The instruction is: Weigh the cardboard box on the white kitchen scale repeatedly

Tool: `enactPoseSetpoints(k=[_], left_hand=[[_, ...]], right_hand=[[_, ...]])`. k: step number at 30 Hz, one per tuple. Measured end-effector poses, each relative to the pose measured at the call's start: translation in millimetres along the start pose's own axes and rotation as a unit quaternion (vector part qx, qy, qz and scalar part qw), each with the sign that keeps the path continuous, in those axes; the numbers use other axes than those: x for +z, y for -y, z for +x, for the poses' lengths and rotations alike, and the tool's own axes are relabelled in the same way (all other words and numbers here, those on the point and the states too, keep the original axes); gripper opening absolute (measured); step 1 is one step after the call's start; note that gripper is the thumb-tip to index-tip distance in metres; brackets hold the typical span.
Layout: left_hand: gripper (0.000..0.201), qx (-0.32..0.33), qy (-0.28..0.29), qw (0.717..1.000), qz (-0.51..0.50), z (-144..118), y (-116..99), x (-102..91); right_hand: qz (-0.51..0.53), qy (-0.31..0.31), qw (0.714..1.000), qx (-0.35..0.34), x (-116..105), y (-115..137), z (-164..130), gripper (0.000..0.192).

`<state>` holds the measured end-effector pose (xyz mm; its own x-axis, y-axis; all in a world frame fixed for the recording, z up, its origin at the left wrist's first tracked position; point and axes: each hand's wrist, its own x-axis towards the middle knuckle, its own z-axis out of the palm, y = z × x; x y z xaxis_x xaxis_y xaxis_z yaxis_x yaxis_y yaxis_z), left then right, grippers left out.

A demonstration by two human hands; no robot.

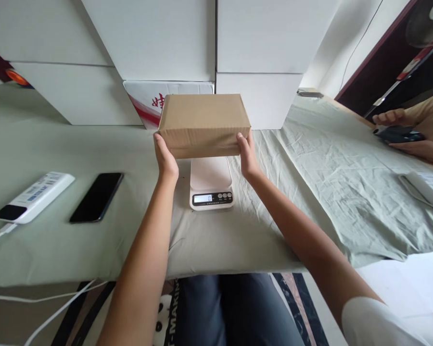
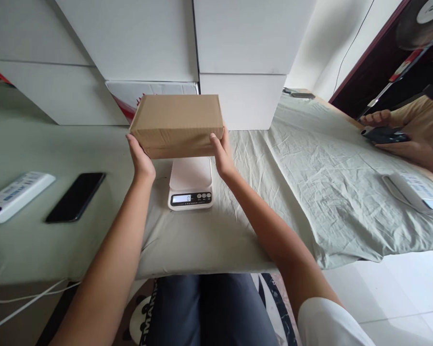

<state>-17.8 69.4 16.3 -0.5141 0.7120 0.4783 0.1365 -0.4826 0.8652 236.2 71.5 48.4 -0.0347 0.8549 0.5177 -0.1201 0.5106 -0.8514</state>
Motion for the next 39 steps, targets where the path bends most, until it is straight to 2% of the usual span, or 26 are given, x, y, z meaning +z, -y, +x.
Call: enactPoseSetpoints(k=[3, 6, 9, 12, 21, 39], left_hand=[[0.098, 0.011, -0.021, 1.0, 0.013, -32, -14, -11.2], [0.1, -0.017, -0.045, 0.998, 0.033, -63, -15, -15.9], [0.098, -0.039, -0.067, 0.996, 0.046, -80, -14, -12.9], [0.098, -0.056, -0.072, 0.994, 0.054, -89, -16, -6.9], [0.103, -0.056, -0.108, 0.988, 0.093, -97, -12, -4.1], [0.097, -0.065, -0.117, 0.987, 0.093, -92, -18, -4.4]], right_hand=[[-0.004, 0.012, 1.0, 0.011, -4, 18, -35, 0.08], [0.001, -0.013, 0.999, 0.03, -5, 19, -67, 0.077], [0.004, -0.041, 0.998, 0.036, -5, 14, -79, 0.076], [0.001, -0.047, 0.999, 0.027, -8, 11, -78, 0.072], [-0.003, -0.035, 0.999, 0.033, -12, 2, -83, 0.071], [0.001, -0.028, 0.999, 0.025, -14, -7, -80, 0.077]])
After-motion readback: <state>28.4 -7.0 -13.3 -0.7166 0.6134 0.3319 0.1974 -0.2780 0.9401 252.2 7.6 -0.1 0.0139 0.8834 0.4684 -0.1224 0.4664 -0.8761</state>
